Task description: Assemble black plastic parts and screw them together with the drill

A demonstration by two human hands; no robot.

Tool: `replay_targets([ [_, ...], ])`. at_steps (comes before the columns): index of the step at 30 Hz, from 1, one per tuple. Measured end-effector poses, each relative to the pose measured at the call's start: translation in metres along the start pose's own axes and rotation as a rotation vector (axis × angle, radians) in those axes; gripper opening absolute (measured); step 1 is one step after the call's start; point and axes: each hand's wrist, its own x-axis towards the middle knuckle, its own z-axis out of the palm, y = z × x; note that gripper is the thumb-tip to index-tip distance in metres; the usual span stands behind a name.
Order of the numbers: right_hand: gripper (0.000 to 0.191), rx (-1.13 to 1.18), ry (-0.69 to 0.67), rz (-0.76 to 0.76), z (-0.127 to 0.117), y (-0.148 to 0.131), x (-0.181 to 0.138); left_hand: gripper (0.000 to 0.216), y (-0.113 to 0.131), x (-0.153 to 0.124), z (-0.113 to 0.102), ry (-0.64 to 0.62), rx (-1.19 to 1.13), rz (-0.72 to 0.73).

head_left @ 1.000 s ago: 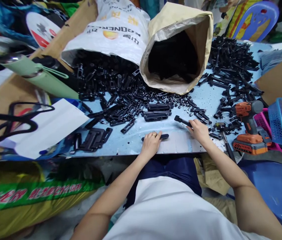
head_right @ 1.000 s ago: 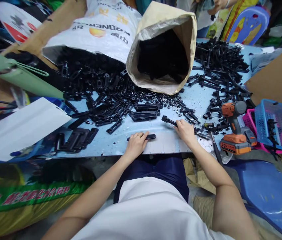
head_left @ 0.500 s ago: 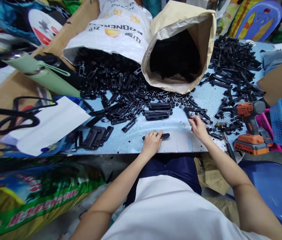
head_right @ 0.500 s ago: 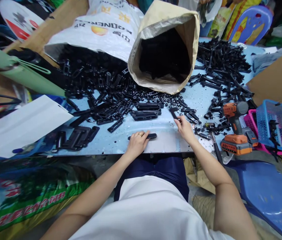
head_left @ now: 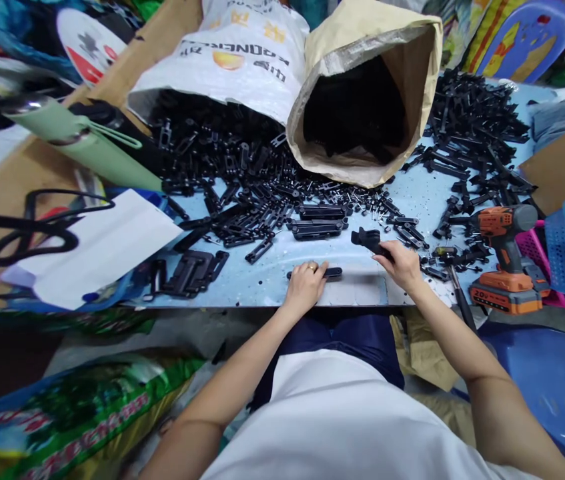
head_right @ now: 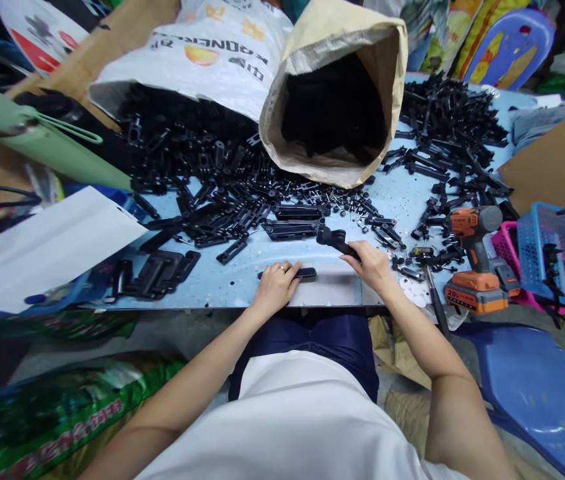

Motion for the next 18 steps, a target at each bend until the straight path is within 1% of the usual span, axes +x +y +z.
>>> replay_targets([
  [2,0.043,0.066,0.09,-0.066,0.002,0.003,-0.001,0.035,0.0,0.0,0.001,0.005,-0.001,0.0],
  [4,0.043,0.115,0.162,-0.078,0.005,0.006,-0.002,0.036,0.0,-0.001,0.002,0.011,-0.001,0.005],
  [6,0.043,0.149,0.206,-0.051,0.008,0.008,-0.003,0.036,0.0,-0.001,0.002,0.018,0.001,0.005],
  [9,0.045,0.206,0.221,0.032,0.01,0.009,-0.004,0.036,0.0,-0.002,0.003,0.033,0.001,0.006],
  [11,0.046,0.279,0.196,0.155,0.01,0.01,-0.001,0.035,0.0,-0.002,0.004,0.045,-0.002,0.013],
  [13,0.045,0.374,0.115,0.348,0.008,0.014,0.006,0.035,-0.001,-0.003,0.006,0.064,-0.006,0.021],
  [15,0.042,0.446,0.026,0.559,0.004,0.024,0.016,0.034,-0.002,-0.004,0.008,0.094,-0.007,0.034],
  [16,0.04,0.459,0.002,0.649,0.001,0.031,0.021,0.034,-0.002,-0.004,0.009,0.112,-0.003,0.042],
  [18,0.037,0.439,0.014,0.756,-0.007,0.045,0.03,0.033,-0.003,-0.005,0.011,0.148,0.01,0.059],
])
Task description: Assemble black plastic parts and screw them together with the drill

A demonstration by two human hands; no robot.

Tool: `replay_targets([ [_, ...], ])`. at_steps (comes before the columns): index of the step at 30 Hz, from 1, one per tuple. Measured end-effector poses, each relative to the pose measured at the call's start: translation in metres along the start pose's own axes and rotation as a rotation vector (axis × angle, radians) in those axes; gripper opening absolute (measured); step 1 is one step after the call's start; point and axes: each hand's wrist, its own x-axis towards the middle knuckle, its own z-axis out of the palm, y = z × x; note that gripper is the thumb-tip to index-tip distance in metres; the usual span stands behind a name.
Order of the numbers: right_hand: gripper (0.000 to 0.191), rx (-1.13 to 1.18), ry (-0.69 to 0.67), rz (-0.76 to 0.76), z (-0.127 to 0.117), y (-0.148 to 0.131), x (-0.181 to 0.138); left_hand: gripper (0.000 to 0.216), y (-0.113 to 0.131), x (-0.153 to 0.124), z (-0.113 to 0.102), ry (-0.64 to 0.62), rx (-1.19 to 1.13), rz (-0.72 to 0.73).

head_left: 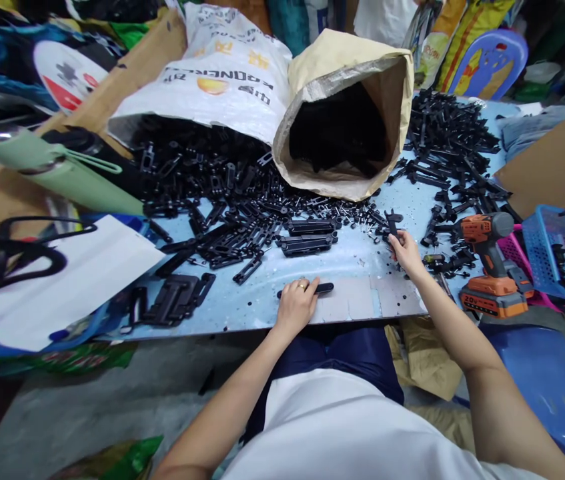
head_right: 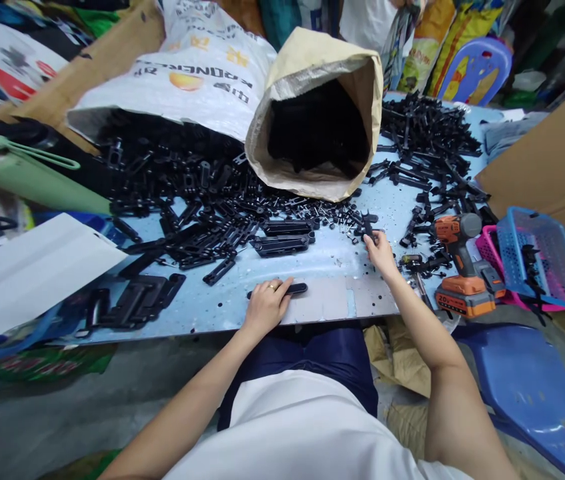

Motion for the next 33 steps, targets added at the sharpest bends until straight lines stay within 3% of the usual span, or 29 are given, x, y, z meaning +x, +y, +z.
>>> replay_targets([
  [2,0.037,-0.032,0.044,-0.021,-0.012,0.0,0.012,0.032,0.0,-0.001,0.002,0.034,0.01,0.019],
  [7,0.032,-0.271,0.093,-0.257,-0.028,-0.007,0.018,0.031,0.0,-0.002,0.004,0.117,0.031,0.043],
  [14,0.037,-0.741,0.176,-0.218,-0.034,-0.033,0.035,0.028,-0.001,-0.002,0.006,0.233,0.024,0.087],
  [20,0.036,-1.066,0.186,-0.157,-0.069,-0.063,0.102,0.032,0.004,-0.016,0.005,0.476,0.002,0.078],
  [27,0.036,-1.269,0.156,-0.096,-0.116,-0.103,0.179,0.045,0.006,-0.028,0.012,0.504,0.022,0.06],
  [33,0.036,-1.344,0.145,-0.049,-0.129,-0.13,0.217,0.037,0.008,-0.023,0.01,0.527,-0.004,0.046],
])
